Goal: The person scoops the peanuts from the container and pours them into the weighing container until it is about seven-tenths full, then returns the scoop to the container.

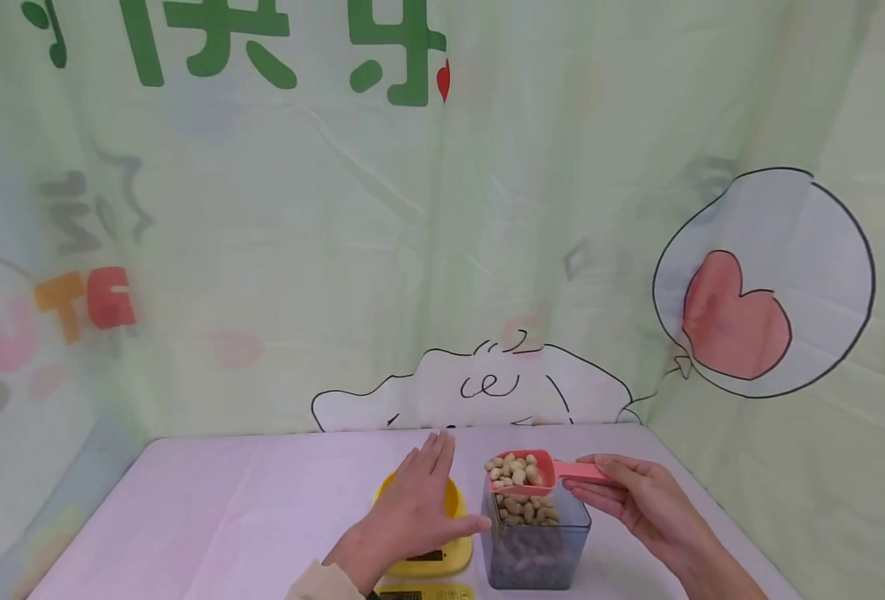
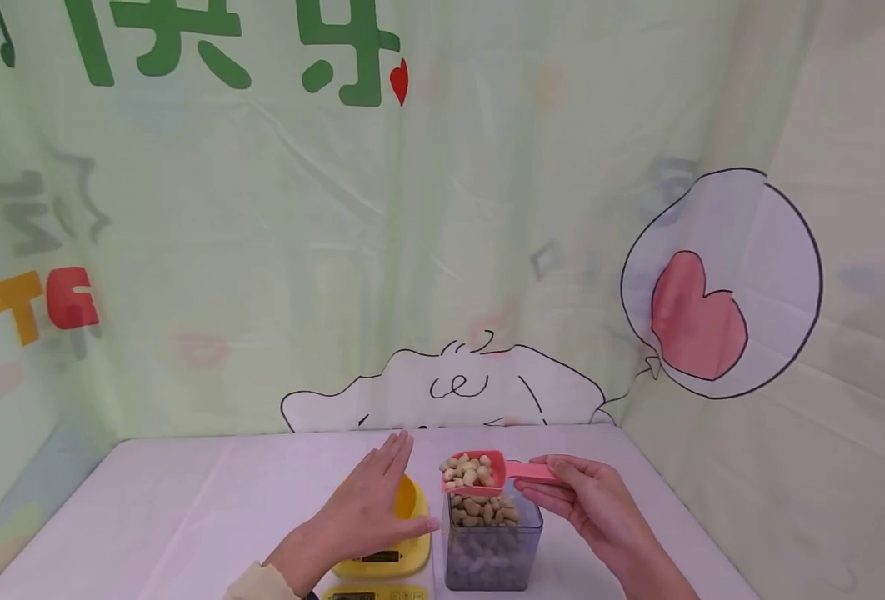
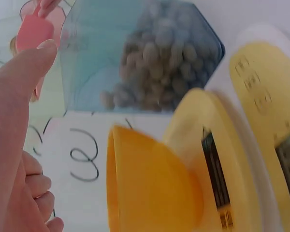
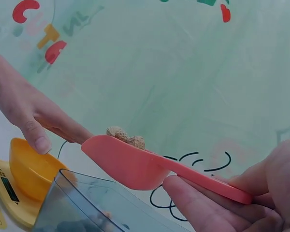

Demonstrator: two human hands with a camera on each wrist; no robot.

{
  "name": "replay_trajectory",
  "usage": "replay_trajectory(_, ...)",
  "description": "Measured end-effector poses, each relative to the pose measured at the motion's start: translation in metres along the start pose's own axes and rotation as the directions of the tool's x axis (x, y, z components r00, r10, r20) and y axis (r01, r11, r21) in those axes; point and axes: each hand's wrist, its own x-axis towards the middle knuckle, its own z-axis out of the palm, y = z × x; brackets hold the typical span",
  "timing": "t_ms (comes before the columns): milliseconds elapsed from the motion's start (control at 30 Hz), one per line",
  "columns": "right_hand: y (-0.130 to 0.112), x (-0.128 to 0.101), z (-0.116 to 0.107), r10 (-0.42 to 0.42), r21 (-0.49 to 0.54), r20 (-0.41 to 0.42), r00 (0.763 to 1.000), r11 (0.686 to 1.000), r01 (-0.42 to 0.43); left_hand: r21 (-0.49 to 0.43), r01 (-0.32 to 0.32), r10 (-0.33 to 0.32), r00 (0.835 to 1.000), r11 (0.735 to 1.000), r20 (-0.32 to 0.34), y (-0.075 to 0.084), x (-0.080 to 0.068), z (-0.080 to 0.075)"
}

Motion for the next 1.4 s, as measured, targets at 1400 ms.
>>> replay_trajectory(1400, 0.025, 0.045, 0.09, -0.062, -0.379, -0.13, 0.99, 0.926, 0.008, 0.017, 0.211, -0.212, 0.977, 0.977, 0.032, -0.06, -0.033, 0.0)
